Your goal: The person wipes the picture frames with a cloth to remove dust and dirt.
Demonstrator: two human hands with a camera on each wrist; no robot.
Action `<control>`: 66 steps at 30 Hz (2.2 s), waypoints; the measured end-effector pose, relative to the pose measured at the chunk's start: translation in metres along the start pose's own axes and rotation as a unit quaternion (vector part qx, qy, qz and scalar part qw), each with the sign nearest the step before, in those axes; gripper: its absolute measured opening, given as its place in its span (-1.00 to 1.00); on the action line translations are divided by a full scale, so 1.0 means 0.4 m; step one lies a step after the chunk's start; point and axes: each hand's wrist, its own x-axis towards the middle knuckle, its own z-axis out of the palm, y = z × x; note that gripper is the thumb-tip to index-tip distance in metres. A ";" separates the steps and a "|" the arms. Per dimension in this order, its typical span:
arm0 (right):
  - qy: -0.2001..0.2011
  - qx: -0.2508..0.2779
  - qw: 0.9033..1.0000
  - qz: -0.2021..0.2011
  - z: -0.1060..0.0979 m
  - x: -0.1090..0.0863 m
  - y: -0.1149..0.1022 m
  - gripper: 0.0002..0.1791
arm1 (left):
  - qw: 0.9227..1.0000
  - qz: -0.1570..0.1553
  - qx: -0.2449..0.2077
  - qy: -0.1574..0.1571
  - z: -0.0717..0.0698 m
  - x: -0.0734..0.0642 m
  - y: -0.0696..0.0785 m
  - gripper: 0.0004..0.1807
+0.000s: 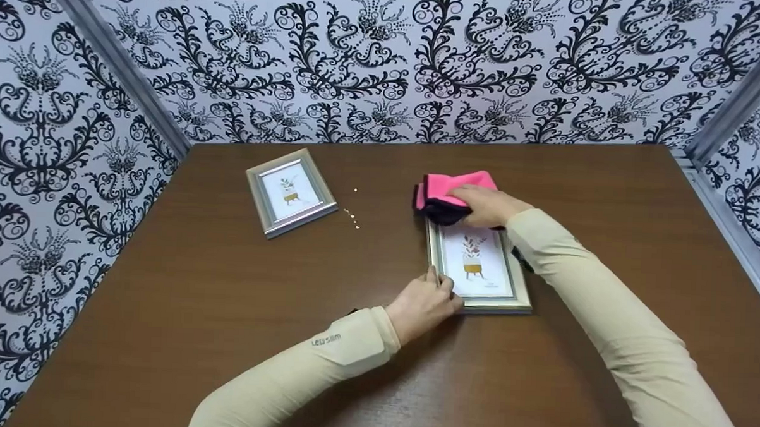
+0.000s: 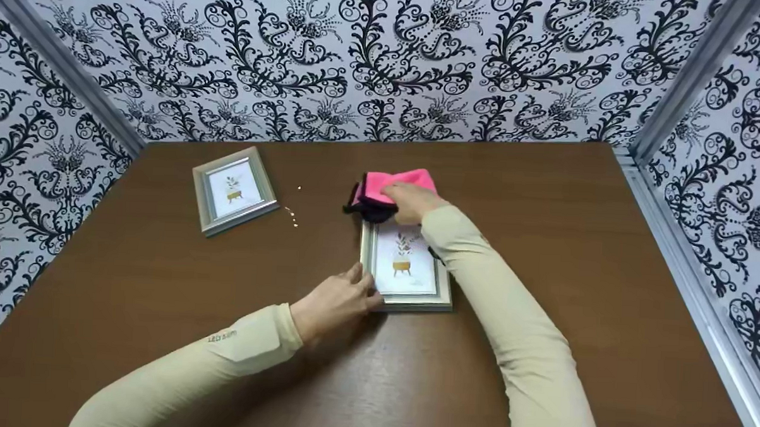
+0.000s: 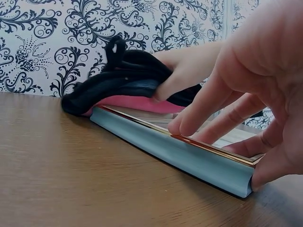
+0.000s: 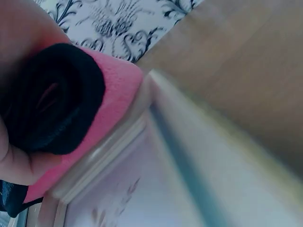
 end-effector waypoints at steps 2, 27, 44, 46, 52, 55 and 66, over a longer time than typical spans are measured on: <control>-0.002 0.000 1.000 0.014 -0.010 -0.013 0.019 -0.47 | 1.000 0.000 0.004 0.004 0.000 0.001 0.001 -0.81; 0.018 -0.036 0.999 -0.023 0.014 0.031 -0.032 -0.67 | 1.000 -0.005 -0.016 0.002 0.006 0.019 0.009 -0.77; 0.049 -0.130 0.989 -0.047 0.030 -0.071 -0.021 -0.35 | 1.000 0.000 0.001 -0.018 -0.006 0.025 0.012 -0.82; 0.062 -0.151 0.986 -0.041 0.027 -0.090 -0.004 -0.37 | 1.000 0.002 0.003 -0.028 -0.007 0.026 0.012 -0.82; 0.109 -0.207 0.972 -0.012 0.023 -0.150 0.038 -0.64 | 0.999 0.010 -0.002 -0.036 -0.008 0.028 0.013 -0.84; 0.122 -0.226 0.966 0.011 0.025 -0.171 0.037 -0.82 | 0.999 0.011 -0.004 -0.036 -0.007 0.030 0.012 -0.84; 0.114 -0.151 0.980 0.064 0.050 -0.100 -0.077 -0.82 | 1.000 -0.005 -0.003 -0.021 0.003 0.021 0.017 -0.85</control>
